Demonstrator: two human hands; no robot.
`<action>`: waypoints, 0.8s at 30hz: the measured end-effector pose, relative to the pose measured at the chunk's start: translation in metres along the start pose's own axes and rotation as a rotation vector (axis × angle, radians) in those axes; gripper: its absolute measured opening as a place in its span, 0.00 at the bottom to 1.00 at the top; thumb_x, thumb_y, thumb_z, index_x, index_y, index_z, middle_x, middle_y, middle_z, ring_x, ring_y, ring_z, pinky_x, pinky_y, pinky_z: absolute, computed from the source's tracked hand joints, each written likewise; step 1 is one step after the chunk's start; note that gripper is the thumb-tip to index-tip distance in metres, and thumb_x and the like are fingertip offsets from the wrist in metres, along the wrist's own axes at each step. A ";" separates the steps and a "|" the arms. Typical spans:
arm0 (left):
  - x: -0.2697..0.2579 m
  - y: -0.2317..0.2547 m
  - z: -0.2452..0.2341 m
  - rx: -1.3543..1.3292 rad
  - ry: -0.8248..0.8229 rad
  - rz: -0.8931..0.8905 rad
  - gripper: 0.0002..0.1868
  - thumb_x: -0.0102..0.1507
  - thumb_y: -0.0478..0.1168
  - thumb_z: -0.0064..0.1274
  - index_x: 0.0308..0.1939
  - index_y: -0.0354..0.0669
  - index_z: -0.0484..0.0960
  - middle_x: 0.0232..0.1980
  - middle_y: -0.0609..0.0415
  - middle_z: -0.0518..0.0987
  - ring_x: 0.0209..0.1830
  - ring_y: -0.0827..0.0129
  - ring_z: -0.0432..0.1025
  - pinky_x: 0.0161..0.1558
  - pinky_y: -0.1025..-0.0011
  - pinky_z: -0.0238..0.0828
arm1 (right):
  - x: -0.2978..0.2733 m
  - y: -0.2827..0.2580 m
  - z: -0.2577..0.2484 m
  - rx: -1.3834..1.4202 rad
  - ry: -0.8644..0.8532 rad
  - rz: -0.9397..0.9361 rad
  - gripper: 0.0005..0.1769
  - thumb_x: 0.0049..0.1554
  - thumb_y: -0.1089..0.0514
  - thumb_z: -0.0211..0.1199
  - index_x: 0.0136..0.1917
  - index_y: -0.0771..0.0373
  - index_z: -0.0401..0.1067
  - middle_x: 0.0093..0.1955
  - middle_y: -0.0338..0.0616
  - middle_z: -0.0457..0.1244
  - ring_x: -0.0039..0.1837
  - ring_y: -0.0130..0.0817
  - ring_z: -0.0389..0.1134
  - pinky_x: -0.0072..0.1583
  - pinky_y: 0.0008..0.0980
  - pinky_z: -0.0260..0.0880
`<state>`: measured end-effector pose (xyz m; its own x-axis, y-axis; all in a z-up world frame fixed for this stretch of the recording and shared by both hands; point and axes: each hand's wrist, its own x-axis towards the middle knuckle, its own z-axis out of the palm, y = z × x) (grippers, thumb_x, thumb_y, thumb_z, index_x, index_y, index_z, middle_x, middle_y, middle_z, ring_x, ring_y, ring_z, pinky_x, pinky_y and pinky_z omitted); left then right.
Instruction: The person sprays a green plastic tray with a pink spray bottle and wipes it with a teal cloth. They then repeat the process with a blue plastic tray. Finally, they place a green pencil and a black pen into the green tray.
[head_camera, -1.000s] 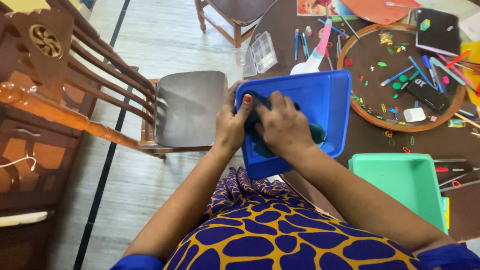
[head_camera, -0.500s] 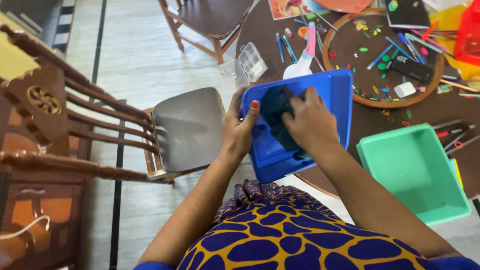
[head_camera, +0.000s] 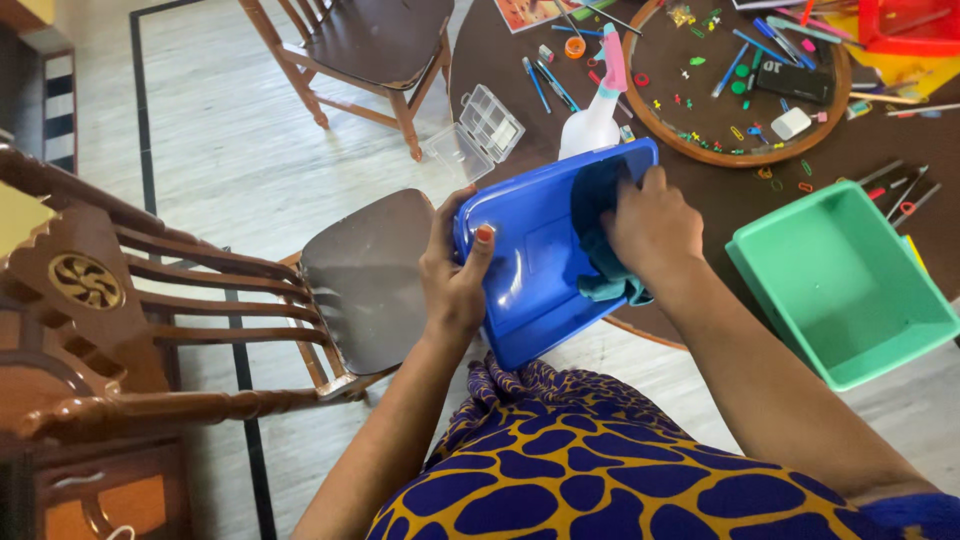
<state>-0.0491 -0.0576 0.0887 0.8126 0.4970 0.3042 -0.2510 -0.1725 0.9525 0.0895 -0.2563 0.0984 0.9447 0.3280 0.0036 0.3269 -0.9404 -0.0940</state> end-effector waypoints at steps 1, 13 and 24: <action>0.000 -0.002 -0.005 -0.013 0.012 0.041 0.27 0.71 0.53 0.55 0.68 0.41 0.73 0.55 0.48 0.82 0.54 0.68 0.76 0.58 0.69 0.73 | -0.005 -0.006 0.005 -0.013 -0.021 0.005 0.30 0.56 0.46 0.65 0.69 0.56 0.68 0.61 0.56 0.61 0.58 0.57 0.69 0.51 0.56 0.73; 0.004 -0.007 -0.056 -0.010 -0.151 0.208 0.30 0.70 0.52 0.55 0.70 0.39 0.70 0.60 0.43 0.81 0.57 0.63 0.79 0.60 0.68 0.74 | -0.045 -0.058 0.042 0.099 -0.466 -0.239 0.22 0.53 0.41 0.61 0.56 0.52 0.78 0.57 0.49 0.65 0.57 0.50 0.70 0.60 0.47 0.71; 0.027 -0.017 -0.060 -0.206 -0.107 0.036 0.29 0.73 0.51 0.50 0.72 0.38 0.70 0.60 0.48 0.78 0.58 0.67 0.73 0.62 0.70 0.70 | -0.085 -0.149 -0.002 0.294 0.195 -0.491 0.23 0.48 0.52 0.68 0.59 0.46 0.77 0.52 0.46 0.62 0.54 0.49 0.68 0.52 0.46 0.73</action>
